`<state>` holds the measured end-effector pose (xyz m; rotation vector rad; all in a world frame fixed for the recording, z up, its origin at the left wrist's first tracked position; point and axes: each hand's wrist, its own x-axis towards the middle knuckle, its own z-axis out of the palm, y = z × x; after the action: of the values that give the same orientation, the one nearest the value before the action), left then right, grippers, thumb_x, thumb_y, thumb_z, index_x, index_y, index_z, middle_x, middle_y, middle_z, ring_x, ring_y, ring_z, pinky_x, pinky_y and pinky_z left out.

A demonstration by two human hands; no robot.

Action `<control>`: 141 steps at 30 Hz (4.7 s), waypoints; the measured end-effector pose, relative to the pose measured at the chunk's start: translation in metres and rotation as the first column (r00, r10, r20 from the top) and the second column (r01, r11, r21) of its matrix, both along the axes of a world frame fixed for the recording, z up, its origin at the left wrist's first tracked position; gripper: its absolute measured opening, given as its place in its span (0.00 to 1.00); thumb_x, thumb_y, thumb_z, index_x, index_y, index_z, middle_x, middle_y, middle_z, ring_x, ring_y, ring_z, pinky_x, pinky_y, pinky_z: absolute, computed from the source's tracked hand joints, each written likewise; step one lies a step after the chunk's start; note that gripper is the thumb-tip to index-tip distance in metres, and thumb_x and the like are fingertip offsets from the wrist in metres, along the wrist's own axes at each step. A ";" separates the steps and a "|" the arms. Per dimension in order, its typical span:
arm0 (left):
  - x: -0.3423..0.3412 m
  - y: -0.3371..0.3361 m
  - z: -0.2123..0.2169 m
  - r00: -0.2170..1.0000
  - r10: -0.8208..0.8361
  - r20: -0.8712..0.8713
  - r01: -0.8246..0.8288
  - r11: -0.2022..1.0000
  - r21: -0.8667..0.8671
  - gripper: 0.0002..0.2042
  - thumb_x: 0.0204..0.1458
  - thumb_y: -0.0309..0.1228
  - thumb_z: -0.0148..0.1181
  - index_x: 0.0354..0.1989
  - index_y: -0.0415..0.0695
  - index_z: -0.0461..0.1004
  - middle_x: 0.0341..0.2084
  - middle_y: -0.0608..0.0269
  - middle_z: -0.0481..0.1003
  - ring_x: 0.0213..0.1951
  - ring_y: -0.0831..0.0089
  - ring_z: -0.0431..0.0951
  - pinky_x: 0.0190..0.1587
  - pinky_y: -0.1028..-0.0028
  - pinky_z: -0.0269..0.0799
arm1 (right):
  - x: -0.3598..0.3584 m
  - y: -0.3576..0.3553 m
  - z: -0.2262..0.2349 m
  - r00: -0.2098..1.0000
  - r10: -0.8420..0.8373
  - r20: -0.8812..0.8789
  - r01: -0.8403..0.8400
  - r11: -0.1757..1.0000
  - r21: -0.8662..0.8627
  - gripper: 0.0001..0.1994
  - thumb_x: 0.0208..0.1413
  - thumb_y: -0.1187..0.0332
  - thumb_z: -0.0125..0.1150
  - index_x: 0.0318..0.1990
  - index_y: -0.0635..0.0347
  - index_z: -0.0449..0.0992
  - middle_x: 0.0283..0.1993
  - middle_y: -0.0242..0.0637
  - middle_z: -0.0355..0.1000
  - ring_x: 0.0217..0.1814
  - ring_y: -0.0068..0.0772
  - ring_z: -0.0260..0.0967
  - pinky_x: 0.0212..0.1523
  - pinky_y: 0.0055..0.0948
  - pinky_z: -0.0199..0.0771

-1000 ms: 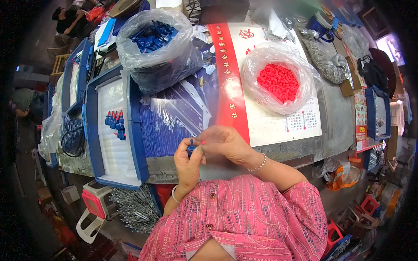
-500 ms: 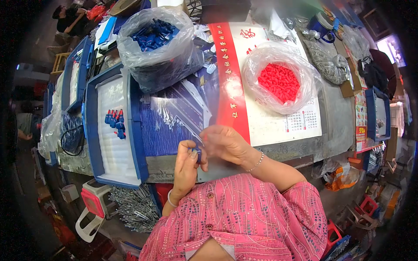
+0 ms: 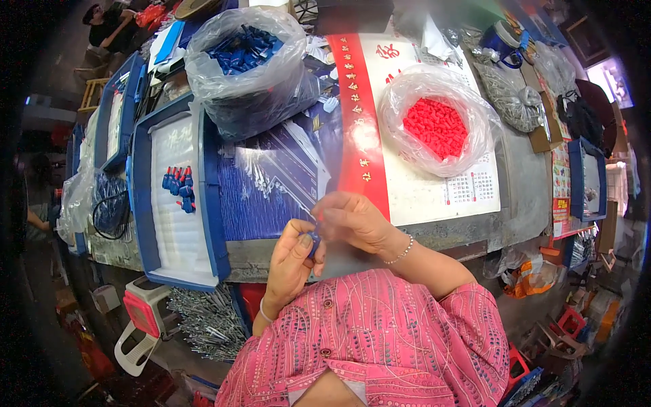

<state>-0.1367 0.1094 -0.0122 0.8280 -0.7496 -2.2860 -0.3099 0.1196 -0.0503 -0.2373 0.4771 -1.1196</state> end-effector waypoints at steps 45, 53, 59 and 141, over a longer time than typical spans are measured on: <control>0.008 0.001 -0.030 0.946 -0.313 -0.079 0.265 0.893 -0.364 0.09 0.54 0.27 0.46 0.42 0.40 0.57 0.16 0.66 0.63 0.17 0.78 0.63 0.19 0.77 0.57 | -0.010 0.007 0.091 0.018 -0.171 -0.985 -0.739 0.662 -0.128 0.04 0.55 0.74 0.49 0.35 0.63 0.70 0.24 0.47 0.69 0.25 0.43 0.69 0.27 0.35 0.67; 0.009 0.003 -0.006 0.836 -0.226 0.501 0.545 0.451 -0.706 0.12 0.50 0.27 0.50 0.40 0.37 0.60 0.26 0.46 0.71 0.32 0.49 0.71 0.33 0.61 0.64 | -0.022 0.022 0.079 -0.411 -0.178 -0.894 -0.859 0.404 0.314 0.12 0.57 0.68 0.48 0.47 0.64 0.67 0.35 0.52 0.70 0.37 0.47 0.71 0.37 0.38 0.70; 0.006 0.005 -0.041 0.880 -0.170 0.443 0.404 0.758 -0.512 0.14 0.48 0.27 0.53 0.43 0.35 0.66 0.41 0.50 0.69 0.46 0.63 0.68 0.48 0.69 0.63 | -0.035 -0.006 0.061 -0.046 -0.169 -0.984 -0.856 0.515 -0.049 0.14 0.47 0.60 0.60 0.35 0.62 0.71 0.29 0.45 0.69 0.32 0.47 0.68 0.32 0.37 0.67; 0.003 -0.003 -0.039 0.642 0.122 0.757 0.724 0.229 -0.651 0.10 0.48 0.34 0.56 0.30 0.40 0.68 0.21 0.51 0.72 0.24 0.53 0.73 0.24 0.61 0.67 | -0.020 0.023 0.010 0.577 0.614 -0.539 -0.497 0.787 0.365 0.16 0.59 0.59 0.42 0.22 0.56 0.64 0.13 0.25 0.54 0.13 0.22 0.52 0.17 0.25 0.56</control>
<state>-0.1342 0.1062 -0.0510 0.8761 -2.5755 -1.1347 -0.3302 0.1429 -0.0399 -0.5831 1.0264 -0.3216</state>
